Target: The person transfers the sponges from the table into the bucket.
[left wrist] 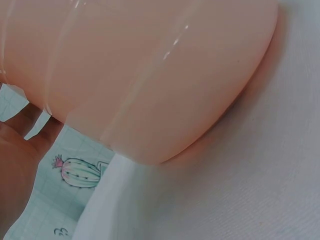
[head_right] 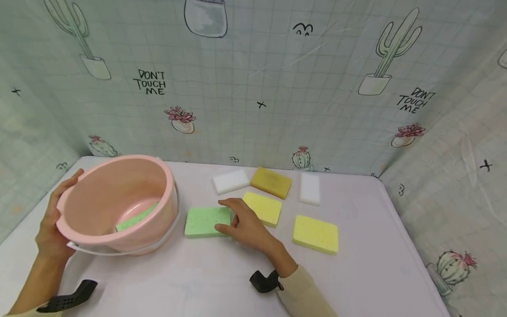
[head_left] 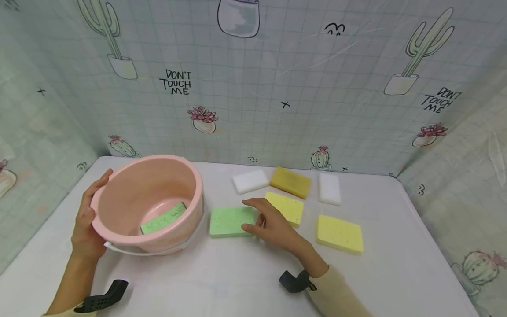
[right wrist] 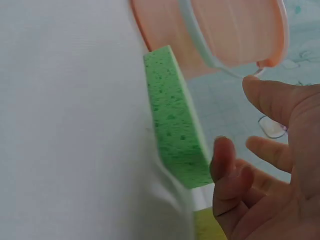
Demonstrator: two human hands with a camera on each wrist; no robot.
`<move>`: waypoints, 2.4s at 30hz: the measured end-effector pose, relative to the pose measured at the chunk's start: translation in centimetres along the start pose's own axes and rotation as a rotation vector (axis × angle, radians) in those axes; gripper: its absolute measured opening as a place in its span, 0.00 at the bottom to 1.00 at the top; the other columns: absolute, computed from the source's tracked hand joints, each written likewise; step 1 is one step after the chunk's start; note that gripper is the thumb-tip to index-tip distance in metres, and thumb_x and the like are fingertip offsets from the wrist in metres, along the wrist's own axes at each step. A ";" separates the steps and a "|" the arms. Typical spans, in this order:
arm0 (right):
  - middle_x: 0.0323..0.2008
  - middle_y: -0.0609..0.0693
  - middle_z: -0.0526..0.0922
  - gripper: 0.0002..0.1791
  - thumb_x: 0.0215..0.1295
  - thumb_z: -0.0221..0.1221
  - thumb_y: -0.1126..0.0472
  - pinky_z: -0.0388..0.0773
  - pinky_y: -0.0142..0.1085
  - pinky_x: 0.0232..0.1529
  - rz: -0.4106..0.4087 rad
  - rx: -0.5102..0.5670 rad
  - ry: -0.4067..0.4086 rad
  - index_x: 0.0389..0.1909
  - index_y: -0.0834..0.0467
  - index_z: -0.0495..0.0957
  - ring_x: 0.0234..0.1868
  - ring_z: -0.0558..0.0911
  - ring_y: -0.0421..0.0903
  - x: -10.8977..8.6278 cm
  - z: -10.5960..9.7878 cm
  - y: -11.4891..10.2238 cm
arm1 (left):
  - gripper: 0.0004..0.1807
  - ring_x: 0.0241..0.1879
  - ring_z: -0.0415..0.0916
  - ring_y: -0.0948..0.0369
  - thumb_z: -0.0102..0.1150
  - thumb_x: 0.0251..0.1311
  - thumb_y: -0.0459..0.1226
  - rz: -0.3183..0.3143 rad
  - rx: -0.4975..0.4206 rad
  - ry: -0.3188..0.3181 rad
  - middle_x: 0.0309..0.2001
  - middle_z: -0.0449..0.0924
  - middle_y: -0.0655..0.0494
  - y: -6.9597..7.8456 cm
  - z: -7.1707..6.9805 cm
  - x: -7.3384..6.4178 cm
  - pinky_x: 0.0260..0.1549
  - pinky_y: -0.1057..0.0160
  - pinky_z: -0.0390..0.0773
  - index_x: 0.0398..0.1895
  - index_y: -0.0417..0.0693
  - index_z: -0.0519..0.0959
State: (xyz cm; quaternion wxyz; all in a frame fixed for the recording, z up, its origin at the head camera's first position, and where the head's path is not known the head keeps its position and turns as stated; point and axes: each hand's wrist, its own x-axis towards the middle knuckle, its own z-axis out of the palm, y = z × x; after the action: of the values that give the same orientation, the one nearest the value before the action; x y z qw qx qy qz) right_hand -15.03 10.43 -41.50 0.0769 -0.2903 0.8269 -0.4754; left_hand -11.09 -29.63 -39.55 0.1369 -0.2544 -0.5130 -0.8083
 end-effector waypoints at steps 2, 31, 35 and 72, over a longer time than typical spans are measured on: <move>0.63 0.50 0.66 0.35 0.60 0.66 0.55 0.73 0.30 0.25 -0.002 0.029 0.009 0.67 0.54 0.65 0.24 0.72 0.41 -0.2 0.5 0.4 | 0.32 0.69 0.52 0.56 0.35 0.63 0.35 0.000 0.000 -0.002 0.75 0.44 0.49 0.1 0.0 0.0 0.57 0.63 0.69 0.73 0.42 0.51; 0.59 0.44 0.68 0.38 0.50 0.72 0.63 0.75 0.29 0.27 0.008 0.016 0.053 0.64 0.58 0.68 0.27 0.76 0.37 -0.3 1.8 3.4 | 0.32 0.69 0.51 0.55 0.35 0.63 0.36 0.003 -0.021 0.021 0.75 0.41 0.50 -0.1 0.1 -0.1 0.59 0.63 0.66 0.72 0.43 0.53; 0.58 0.44 0.69 0.37 0.50 0.72 0.64 0.75 0.29 0.26 -0.001 0.017 0.067 0.63 0.57 0.69 0.26 0.75 0.37 -0.4 1.9 3.5 | 0.32 0.69 0.52 0.55 0.36 0.64 0.36 -0.001 -0.018 0.017 0.75 0.42 0.50 -0.1 0.1 -0.1 0.59 0.63 0.67 0.73 0.43 0.53; 0.64 0.57 0.66 0.37 0.49 0.70 0.72 0.74 0.29 0.25 -0.042 0.163 0.136 0.63 0.63 0.68 0.27 0.76 0.44 0.0 -1.1 0.8 | 0.33 0.68 0.54 0.55 0.36 0.63 0.35 0.002 0.046 0.028 0.74 0.45 0.48 0.2 0.2 0.1 0.56 0.63 0.69 0.73 0.43 0.51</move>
State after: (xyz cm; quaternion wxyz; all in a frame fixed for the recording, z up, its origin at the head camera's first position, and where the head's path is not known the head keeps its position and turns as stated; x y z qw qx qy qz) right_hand -15.79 11.48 -41.55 0.0342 -0.2676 0.7824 -0.5614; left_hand -11.03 -29.53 -39.27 0.1507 -0.2405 -0.5293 -0.7995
